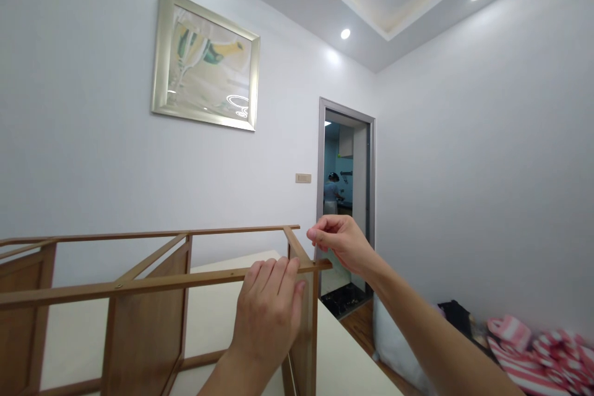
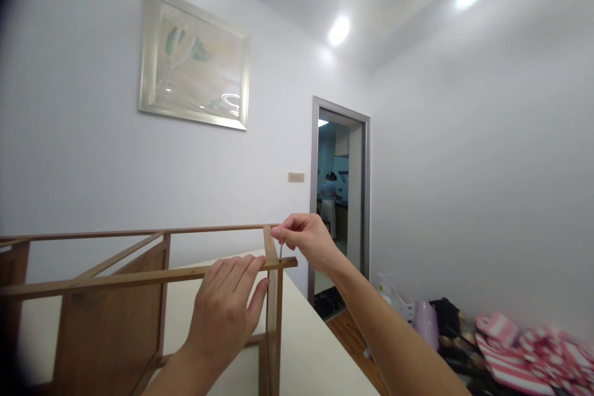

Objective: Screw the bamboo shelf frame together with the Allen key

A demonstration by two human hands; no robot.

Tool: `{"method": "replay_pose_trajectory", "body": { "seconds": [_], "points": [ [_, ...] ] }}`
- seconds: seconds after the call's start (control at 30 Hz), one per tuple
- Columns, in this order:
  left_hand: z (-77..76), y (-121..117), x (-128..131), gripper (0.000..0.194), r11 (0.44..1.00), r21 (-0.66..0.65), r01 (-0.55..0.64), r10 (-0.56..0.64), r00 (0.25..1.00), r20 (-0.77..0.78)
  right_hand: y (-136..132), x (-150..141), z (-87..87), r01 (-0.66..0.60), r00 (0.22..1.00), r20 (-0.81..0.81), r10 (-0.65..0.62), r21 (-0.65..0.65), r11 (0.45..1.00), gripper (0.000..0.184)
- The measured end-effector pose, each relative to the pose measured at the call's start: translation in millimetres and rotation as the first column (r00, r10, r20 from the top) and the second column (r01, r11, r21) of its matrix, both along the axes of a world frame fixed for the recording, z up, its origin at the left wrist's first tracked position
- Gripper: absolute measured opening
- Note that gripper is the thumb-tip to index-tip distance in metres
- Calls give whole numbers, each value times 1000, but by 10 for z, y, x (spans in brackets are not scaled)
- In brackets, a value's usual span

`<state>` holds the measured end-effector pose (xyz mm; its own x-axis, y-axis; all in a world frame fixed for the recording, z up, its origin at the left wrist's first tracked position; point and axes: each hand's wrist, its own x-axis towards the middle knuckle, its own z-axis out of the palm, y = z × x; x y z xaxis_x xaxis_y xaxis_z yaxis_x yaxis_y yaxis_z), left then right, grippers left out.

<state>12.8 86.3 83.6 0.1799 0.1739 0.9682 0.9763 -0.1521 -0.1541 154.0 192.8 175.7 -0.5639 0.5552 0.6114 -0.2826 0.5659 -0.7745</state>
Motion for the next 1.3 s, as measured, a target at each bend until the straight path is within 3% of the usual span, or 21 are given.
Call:
{"method": "replay_pose_trajectory", "body": {
  "seconds": [0.2, 0.4, 0.67, 0.87, 1.0, 1.13, 1.3],
  "points": [
    [18, -3, -2, 26, 1000, -4, -13, 13, 1000, -10, -56, -104, 29, -67, 998, 9, 69, -153, 986, 25],
    [19, -6, 4, 26, 1000, -2, -12, 12, 1000, -6, -40, -64, 59, -194, 973, 60, 224, -318, 928, 28],
    [24, 7, 24, 24, 1000, 13, -5, 5, 1000, 14, 188, 85, -10, -469, 859, 41, 511, -339, 816, 26],
    [29, 34, 32, 23, 999, 51, -9, 8, 1000, 23, 311, 93, 4, -538, 795, 85, 601, -359, 763, 30],
    [32, 29, 25, 24, 999, 47, -4, 3, 1000, 18, 342, 53, 4, -510, 814, 104, 572, -347, 788, 30],
    [31, 27, 23, 25, 999, 51, -2, 1, 1000, 22, 325, 41, -17, -416, 894, 44, 446, -289, 862, 28],
    [30, 22, 33, 25, 999, 52, -3, 2, 1000, 19, 239, 66, -51, -330, 943, -37, 332, -254, 909, 22]
  ]
}}
